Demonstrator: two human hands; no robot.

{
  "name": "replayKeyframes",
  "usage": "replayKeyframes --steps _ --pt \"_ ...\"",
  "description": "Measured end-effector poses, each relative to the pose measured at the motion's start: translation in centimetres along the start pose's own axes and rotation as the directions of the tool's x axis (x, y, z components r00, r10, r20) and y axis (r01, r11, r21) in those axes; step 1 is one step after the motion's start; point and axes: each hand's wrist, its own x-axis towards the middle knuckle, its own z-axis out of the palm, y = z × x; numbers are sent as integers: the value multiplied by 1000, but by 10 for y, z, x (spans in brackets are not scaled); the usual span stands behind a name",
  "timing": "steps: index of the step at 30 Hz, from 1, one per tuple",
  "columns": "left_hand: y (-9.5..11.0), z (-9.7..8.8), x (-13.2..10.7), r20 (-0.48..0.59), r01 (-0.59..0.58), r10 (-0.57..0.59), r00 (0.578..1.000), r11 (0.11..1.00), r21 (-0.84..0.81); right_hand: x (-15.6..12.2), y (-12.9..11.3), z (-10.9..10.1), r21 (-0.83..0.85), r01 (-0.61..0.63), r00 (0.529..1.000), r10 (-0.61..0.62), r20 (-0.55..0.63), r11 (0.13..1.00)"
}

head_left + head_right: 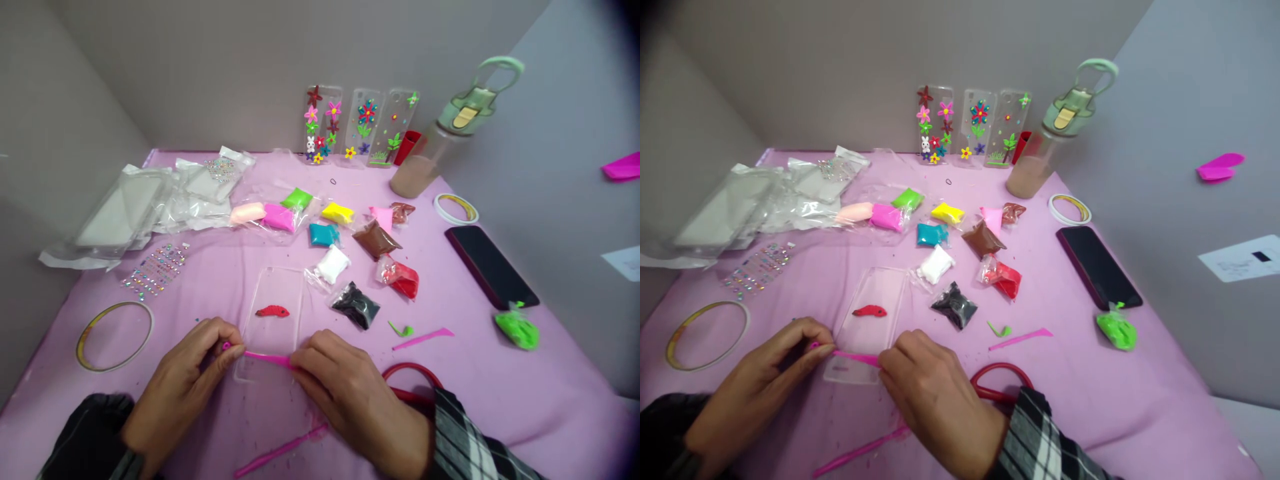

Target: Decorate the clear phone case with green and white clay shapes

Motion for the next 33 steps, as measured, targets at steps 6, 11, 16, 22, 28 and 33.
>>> replayKeyframes --steps 6,11,16,22,28,33 --pt "-5 4 0 -25 -44 46 999 994 98 1 0 3 -169 43 998 -35 51 985" --pt "-5 5 1 -58 -79 93 994 975 209 2 0 3 -203 68 996 -54 73 977" --pt "-4 4 -1 -56 -90 107 993 964 251 4 0 3 -221 71 996 -57 71 973" --pt "-1 5 0 -60 -78 99 993 957 280 5 -1 3 -245 64 996 -47 75 967" --pt "-2 6 0 -56 -105 126 990 953 284 5 -3 4 -298 70 995 -47 83 952" --pt "-15 -2 -1 5 -138 139 990 979 148 4 0 4 -241 49 996 -30 83 969"
